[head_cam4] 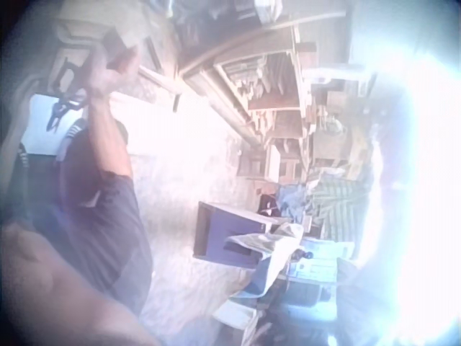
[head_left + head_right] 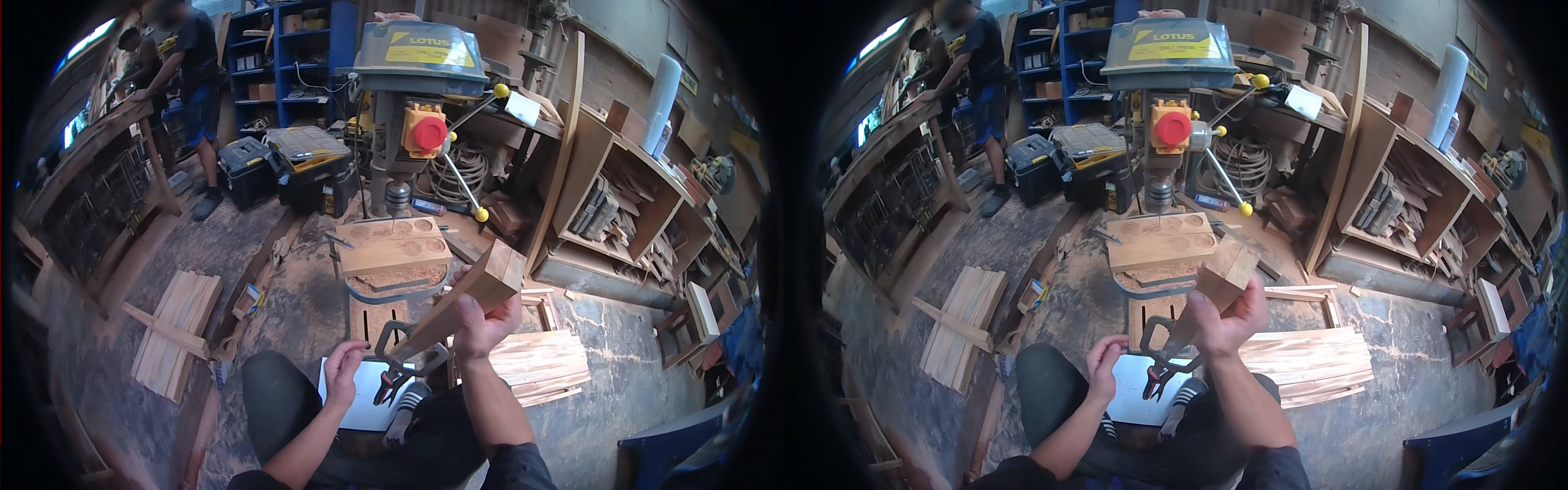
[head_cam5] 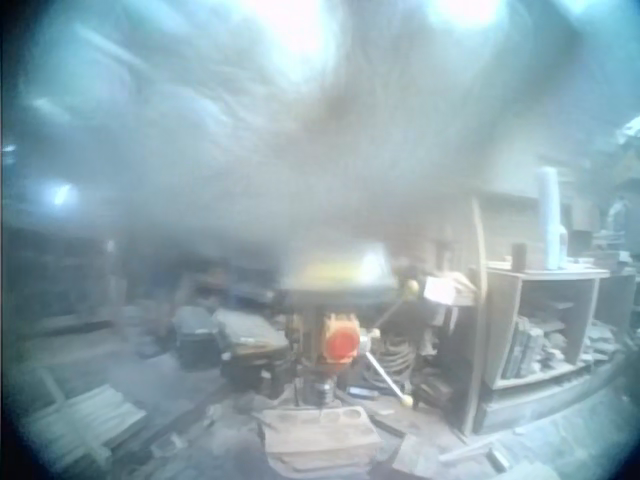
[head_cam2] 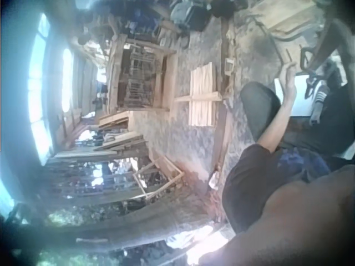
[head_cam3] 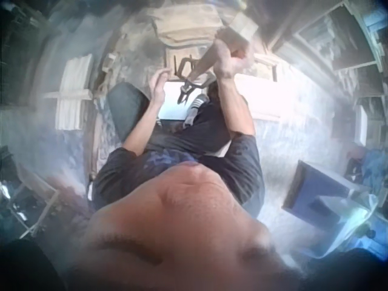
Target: The recorder is assembling and clamping wooden pieces together to form a frame or structure.
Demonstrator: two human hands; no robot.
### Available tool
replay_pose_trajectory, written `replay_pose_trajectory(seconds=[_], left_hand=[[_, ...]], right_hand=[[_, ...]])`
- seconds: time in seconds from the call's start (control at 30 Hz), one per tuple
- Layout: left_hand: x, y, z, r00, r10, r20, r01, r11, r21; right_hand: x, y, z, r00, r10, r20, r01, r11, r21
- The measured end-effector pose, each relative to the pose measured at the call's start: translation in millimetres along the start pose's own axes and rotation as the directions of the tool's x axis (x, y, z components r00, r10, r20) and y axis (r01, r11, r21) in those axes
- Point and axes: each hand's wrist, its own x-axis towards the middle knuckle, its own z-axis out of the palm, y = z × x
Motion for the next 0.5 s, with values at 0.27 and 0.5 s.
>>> replay_pose_trajectory(seconds=[0.27,0.5], left_hand=[[-58.9,224.5,144.3,0.01,0.457,0.889,0.84,0.479,-0.255],[-83.4,226.9,161.7,-0.08,0.651,0.755,0.971,0.223,-0.089]], right_hand=[[0.5,15.1,15.3,0.999,0.013,-0.05,-0.01,0.998,0.067],[7.0,4.6,16.9,0.997,0.036,-0.068,-0.029,0.995,0.1]])
